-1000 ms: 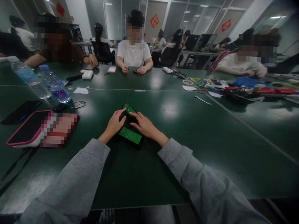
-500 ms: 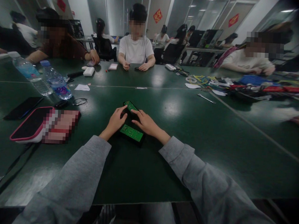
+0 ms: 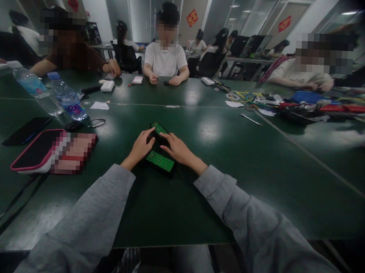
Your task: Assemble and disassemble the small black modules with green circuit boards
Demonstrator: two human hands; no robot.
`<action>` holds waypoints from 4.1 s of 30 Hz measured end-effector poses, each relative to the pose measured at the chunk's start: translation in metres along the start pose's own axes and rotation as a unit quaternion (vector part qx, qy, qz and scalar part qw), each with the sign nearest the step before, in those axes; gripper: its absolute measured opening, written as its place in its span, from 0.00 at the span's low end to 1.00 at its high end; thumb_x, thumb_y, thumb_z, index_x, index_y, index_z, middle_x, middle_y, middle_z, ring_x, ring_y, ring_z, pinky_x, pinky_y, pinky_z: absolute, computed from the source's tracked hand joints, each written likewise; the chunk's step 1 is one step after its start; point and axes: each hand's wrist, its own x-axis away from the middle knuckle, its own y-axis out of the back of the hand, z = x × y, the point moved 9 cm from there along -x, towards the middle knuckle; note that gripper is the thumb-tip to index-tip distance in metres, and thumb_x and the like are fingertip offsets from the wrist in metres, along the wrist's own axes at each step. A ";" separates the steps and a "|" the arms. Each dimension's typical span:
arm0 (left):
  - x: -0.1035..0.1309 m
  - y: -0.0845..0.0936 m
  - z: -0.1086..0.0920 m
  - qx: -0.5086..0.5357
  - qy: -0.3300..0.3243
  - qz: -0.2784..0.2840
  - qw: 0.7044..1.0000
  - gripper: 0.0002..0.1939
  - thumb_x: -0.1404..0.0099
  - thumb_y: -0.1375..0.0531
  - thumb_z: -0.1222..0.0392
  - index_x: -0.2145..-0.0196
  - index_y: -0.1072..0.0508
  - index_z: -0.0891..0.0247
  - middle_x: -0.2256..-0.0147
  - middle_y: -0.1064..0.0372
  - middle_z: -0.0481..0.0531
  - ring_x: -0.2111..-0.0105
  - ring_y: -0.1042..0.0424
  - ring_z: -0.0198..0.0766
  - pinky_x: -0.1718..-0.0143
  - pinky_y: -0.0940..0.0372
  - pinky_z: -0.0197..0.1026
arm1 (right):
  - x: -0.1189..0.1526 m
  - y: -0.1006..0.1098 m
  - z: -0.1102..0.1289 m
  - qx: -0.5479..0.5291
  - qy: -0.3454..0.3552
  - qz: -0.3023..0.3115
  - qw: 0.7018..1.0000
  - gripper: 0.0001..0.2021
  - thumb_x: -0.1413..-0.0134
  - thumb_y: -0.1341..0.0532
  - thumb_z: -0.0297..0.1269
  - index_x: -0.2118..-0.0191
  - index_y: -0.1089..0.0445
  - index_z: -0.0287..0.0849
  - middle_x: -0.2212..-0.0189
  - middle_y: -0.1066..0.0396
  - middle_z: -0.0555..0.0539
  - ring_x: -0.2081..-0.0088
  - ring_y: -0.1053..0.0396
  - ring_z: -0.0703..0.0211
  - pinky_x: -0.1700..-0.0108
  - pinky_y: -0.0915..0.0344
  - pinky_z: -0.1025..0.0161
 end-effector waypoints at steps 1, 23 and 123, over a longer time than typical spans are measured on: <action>0.000 0.000 0.000 -0.001 -0.001 0.000 1.000 0.26 0.31 0.44 0.61 0.36 0.35 0.61 0.42 0.35 0.63 0.50 0.28 0.47 0.44 0.33 0.56 | -0.001 0.000 0.000 0.011 -0.001 0.001 1.000 0.27 0.30 0.47 0.50 0.32 0.46 0.44 0.46 0.35 0.38 0.49 0.31 0.46 0.49 0.31 0.48; -0.001 -0.001 0.001 -0.004 0.001 0.007 1.000 0.26 0.31 0.43 0.60 0.36 0.35 0.59 0.42 0.35 0.62 0.50 0.28 0.46 0.45 0.33 0.54 | -0.021 0.013 -0.004 0.053 -0.078 -0.101 0.990 0.18 0.34 0.41 0.52 0.48 0.36 0.44 0.59 0.26 0.45 0.62 0.27 0.54 0.62 0.37 0.62; -0.024 0.012 0.025 0.050 0.102 -0.063 0.992 0.15 0.33 0.43 0.65 0.49 0.27 0.63 0.50 0.26 0.57 0.58 0.25 0.41 0.49 0.31 0.48 | -0.027 0.000 0.007 0.081 -0.024 -0.044 0.995 0.26 0.35 0.39 0.42 0.35 0.42 0.44 0.44 0.38 0.37 0.48 0.31 0.45 0.49 0.30 0.48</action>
